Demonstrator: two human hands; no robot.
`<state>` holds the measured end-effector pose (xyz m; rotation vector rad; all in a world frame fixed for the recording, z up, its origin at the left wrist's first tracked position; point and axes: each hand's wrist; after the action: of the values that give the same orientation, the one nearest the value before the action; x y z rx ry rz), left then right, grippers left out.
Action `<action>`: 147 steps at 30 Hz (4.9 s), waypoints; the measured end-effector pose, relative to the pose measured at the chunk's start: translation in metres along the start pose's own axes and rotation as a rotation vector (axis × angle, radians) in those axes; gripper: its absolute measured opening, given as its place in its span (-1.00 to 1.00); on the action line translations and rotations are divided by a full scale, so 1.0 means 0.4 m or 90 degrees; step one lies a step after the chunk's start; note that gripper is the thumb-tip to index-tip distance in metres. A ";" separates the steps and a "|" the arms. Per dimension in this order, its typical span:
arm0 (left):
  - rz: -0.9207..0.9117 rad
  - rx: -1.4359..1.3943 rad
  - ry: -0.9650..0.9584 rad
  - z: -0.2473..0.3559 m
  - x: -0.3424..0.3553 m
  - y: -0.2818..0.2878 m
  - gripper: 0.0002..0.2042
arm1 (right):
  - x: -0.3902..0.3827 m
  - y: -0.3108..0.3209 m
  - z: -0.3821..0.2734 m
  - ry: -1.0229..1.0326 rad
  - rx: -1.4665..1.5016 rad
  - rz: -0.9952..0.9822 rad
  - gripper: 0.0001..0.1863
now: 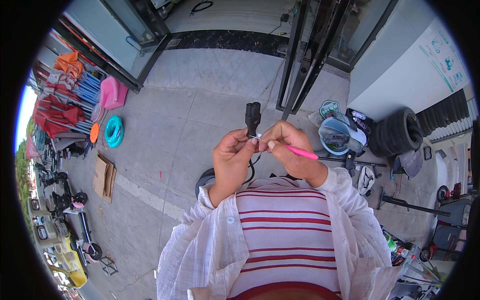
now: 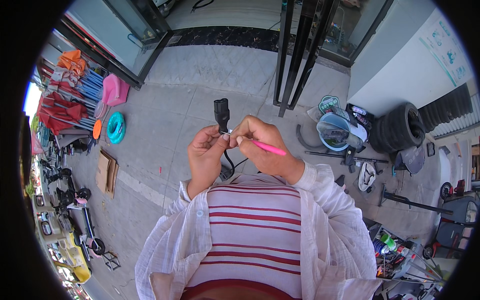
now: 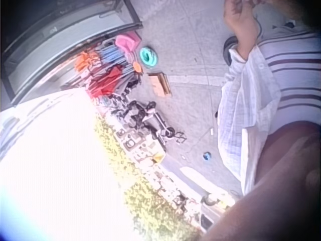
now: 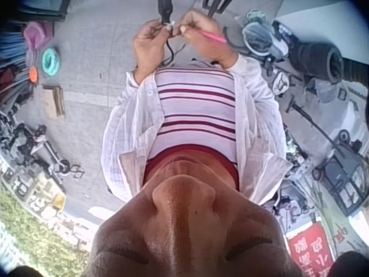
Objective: The person uses a pink tool to strip or adjust the wires of a black power adapter connector, then walks through a shop filled with scooters while holding the adapter and its cable. The person repeatedly handles the connector and cable, inspecting the exposed wires and the adapter body.
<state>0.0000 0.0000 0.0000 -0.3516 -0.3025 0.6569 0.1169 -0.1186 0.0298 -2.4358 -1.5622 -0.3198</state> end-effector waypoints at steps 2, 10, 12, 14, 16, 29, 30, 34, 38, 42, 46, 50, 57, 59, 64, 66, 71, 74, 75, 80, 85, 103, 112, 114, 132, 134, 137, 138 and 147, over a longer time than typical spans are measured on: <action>0.000 -0.005 0.002 0.000 0.000 0.000 -0.77 | 0.000 -0.003 0.000 -0.005 0.014 0.019 -0.95; -0.009 -0.021 -0.002 0.006 -0.013 -0.005 -0.78 | -0.012 -0.004 0.000 -0.002 0.008 0.011 -0.95; -0.005 -0.022 0.003 0.006 -0.014 -0.009 -0.78 | -0.014 -0.004 -0.001 -0.001 0.012 0.017 -0.95; 0.002 -0.013 0.007 0.006 -0.015 -0.011 -0.78 | -0.015 -0.004 -0.001 -0.001 0.020 0.022 -0.95; -0.004 -0.016 -0.001 0.003 -0.015 -0.006 -0.79 | -0.016 -0.003 -0.005 0.006 0.004 0.013 -0.95; -0.013 -0.014 0.011 0.012 -0.007 0.000 -0.79 | -0.009 -0.005 -0.001 0.026 0.002 0.009 -0.96; 0.001 -0.016 0.013 0.014 -0.006 -0.004 -0.79 | -0.008 -0.006 -0.001 0.026 0.003 0.013 -0.96; 0.015 -0.014 0.017 0.017 -0.002 -0.008 -0.80 | -0.004 -0.011 0.006 0.030 -0.006 0.016 -0.96; -0.011 -0.026 0.010 0.020 -0.002 0.008 -0.80 | 0.004 -0.019 0.003 0.027 -0.003 0.011 -0.96; 0.001 -0.022 0.006 0.023 0.001 0.006 -0.80 | 0.009 -0.022 0.007 0.022 -0.006 0.015 -0.96; 0.004 -0.014 -0.002 0.019 0.004 0.014 -0.79 | 0.015 -0.025 0.005 0.018 -0.007 0.004 -0.96; 0.018 -0.024 0.012 0.026 0.006 0.005 -0.79 | 0.017 -0.024 0.007 0.011 0.010 0.017 -0.96; 0.000 -0.009 -0.004 0.009 0.011 0.035 -0.79 | 0.025 -0.022 0.011 0.029 -0.064 -0.039 -0.97; -0.001 -0.019 -0.015 0.029 0.010 0.022 -0.79 | 0.021 -0.024 0.012 0.026 -0.013 -0.002 -0.97; -0.003 -0.017 -0.034 0.034 0.011 0.021 -0.80 | 0.014 -0.031 0.013 0.030 0.040 0.017 -0.96; 0.003 -0.016 -0.046 0.033 0.011 0.022 -0.79 | 0.017 -0.040 0.013 0.042 0.044 0.025 -0.95; 0.008 -0.002 -0.083 0.035 0.011 0.019 -0.79 | 0.014 -0.054 0.005 0.032 0.018 0.045 -0.89; 0.019 0.002 -0.066 0.030 0.009 0.024 -0.78 | 0.017 -0.062 0.004 0.115 -0.104 0.050 -0.85; 0.021 -0.001 -0.067 0.029 0.008 0.023 -0.78 | 0.016 -0.065 0.005 0.126 -0.128 0.064 -0.84; 0.019 0.009 -0.078 0.025 -0.001 0.021 -0.77 | 0.014 -0.078 -0.002 0.148 -0.200 0.102 -0.81; 0.011 0.012 -0.075 0.024 -0.011 0.018 -0.76 | 0.003 -0.075 -0.014 0.137 -0.209 0.096 -0.83; 0.010 0.021 -0.060 0.010 -0.036 0.014 -0.76 | -0.014 -0.064 -0.016 0.112 -0.139 0.060 -0.89; -0.005 -0.008 -0.061 0.017 -0.037 -0.001 -0.77 | -0.021 -0.059 -0.009 0.080 -0.122 0.050 -0.92; -0.007 -0.007 -0.062 0.017 -0.037 -0.001 -0.77 | -0.021 -0.058 -0.008 0.082 -0.128 0.052 -0.92; -0.007 0.006 -0.056 0.027 -0.024 -0.001 -0.80 | -0.006 -0.058 -0.001 0.089 -0.080 0.063 -0.91; -0.007 -0.002 -0.054 0.024 -0.025 -0.001 -0.80 | -0.002 -0.049 -0.004 0.096 -0.112 0.040 -0.91; -0.001 -0.001 -0.040 0.022 -0.025 0.007 -0.81 | -0.001 -0.044 -0.009 0.093 -0.156 -0.014 -0.92; -0.002 0.000 -0.043 0.024 -0.024 0.006 -0.81 | -0.003 -0.048 -0.003 0.098 -0.112 0.018 -0.92; 0.001 -0.004 -0.047 0.030 -0.019 0.002 -0.81 | 0.001 -0.071 0.006 0.085 -0.073 0.081 -0.92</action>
<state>-0.0106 -0.0015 0.0092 -0.3342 -0.3743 0.6718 0.0913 -0.1058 0.0298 -2.5268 -1.3612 -0.5504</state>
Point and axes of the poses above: each hand's wrist, its own x-axis towards the middle knuckle, its own y-axis out of the back of the hand, z = x × y, and after that the axes turned 1 degree about -x, right-handed
